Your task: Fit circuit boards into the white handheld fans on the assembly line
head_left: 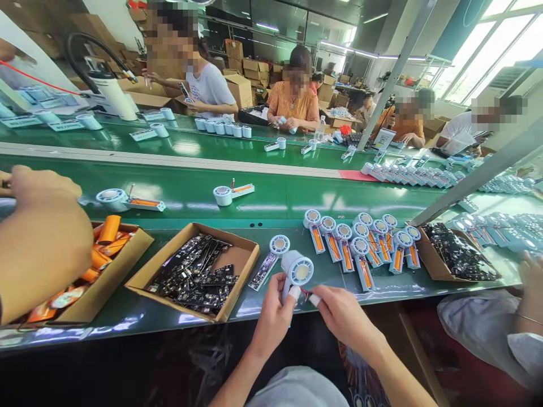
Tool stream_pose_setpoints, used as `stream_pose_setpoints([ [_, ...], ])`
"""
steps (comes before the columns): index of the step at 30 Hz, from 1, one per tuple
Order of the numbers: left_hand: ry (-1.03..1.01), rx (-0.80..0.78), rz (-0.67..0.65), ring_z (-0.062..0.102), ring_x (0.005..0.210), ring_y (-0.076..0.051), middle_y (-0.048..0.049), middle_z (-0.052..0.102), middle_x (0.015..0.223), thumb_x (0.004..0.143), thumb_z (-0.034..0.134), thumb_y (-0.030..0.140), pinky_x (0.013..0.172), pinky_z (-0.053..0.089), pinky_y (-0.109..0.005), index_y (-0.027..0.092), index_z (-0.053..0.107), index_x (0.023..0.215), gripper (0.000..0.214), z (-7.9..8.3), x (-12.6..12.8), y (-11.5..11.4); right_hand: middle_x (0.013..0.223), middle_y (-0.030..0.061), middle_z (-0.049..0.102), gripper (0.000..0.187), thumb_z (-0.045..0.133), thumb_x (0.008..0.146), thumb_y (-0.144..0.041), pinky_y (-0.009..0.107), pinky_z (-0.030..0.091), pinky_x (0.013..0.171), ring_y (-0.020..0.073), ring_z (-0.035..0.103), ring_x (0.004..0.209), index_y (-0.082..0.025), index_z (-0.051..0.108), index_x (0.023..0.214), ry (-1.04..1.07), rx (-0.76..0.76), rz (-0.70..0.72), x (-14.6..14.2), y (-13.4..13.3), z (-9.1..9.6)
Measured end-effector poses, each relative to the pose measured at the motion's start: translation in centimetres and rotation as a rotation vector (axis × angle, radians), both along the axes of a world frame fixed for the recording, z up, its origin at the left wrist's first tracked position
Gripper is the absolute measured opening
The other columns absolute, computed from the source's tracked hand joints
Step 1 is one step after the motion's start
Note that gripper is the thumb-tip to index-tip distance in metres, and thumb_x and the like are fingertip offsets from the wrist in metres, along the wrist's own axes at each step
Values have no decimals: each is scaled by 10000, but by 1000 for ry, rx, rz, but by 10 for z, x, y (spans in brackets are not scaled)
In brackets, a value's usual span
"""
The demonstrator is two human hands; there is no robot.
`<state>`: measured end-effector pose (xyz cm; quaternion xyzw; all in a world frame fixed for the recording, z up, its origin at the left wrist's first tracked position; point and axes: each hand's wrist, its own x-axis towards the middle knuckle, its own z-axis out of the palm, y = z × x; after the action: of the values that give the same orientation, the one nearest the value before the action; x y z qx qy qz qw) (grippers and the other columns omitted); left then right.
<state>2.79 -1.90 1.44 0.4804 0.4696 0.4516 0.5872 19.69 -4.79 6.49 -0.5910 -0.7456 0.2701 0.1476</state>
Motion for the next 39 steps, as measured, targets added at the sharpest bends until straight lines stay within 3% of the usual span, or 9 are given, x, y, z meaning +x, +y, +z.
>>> stream_pose_setpoints([
  [3,-60,-71,-31,611,708,-160,-2,672,840,792,617,291,648,471,-266,203,548,972,212,6,1,2,722,18,650,184,543,964,-348,259,316,588,167,583,641,-194,611,887,-78,-90,241,-7,-8,10],
  [5,-136,-147,-69,553,619,-129,38,622,732,760,614,265,591,432,-238,211,535,883,155,8,1,1,713,16,628,219,580,938,-376,263,288,570,155,548,620,-189,584,825,-55,-47,269,-13,-11,7],
  [8,-279,-256,-136,547,625,-122,40,604,729,805,576,300,602,429,-233,210,540,871,117,9,0,-3,635,0,564,358,452,998,-358,259,283,563,123,475,563,-192,505,685,157,-44,168,-18,-9,-6],
  [12,-459,-256,-195,640,843,-186,-19,674,933,840,591,340,779,493,-298,205,571,1022,227,7,-2,-11,448,-43,411,604,316,1025,-583,228,296,505,85,365,442,-214,372,550,610,-235,-67,-21,-5,-24],
  [17,-251,-100,-189,627,1081,-244,-71,682,1114,807,715,342,977,464,-353,209,563,1148,396,6,2,-15,427,-59,380,644,361,947,-737,221,259,451,73,308,412,-219,383,564,760,-229,-231,-25,-8,-29],
  [22,-35,-51,-100,626,786,-188,-35,671,906,911,553,461,778,505,-316,205,561,1102,320,7,10,-16,457,-84,387,536,440,952,-670,209,255,425,76,312,404,-189,537,737,849,-207,-346,-29,-20,-29],
  [27,125,3,11,623,883,-224,-41,665,892,920,484,425,816,495,-342,222,564,1008,235,4,15,-10,765,7,653,404,563,955,-442,239,487,597,154,594,656,-195,542,1274,697,19,-412,-37,-36,-39],
  [32,-29,-75,-70,588,1186,-259,-104,651,1211,923,465,421,1001,462,-389,217,506,1193,341,2,17,-8,1240,140,693,428,423,993,-272,371,564,902,266,680,1093,-211,557,1395,399,320,-471,-38,-33,-55],
  [39,-6,-36,58,496,1337,-259,-155,520,1432,955,456,450,1106,388,-432,212,385,1315,437,-7,28,-13,946,121,752,670,452,907,-95,270,575,618,237,734,730,-195,353,1562,-243,165,-243,-48,-27,-54],
])
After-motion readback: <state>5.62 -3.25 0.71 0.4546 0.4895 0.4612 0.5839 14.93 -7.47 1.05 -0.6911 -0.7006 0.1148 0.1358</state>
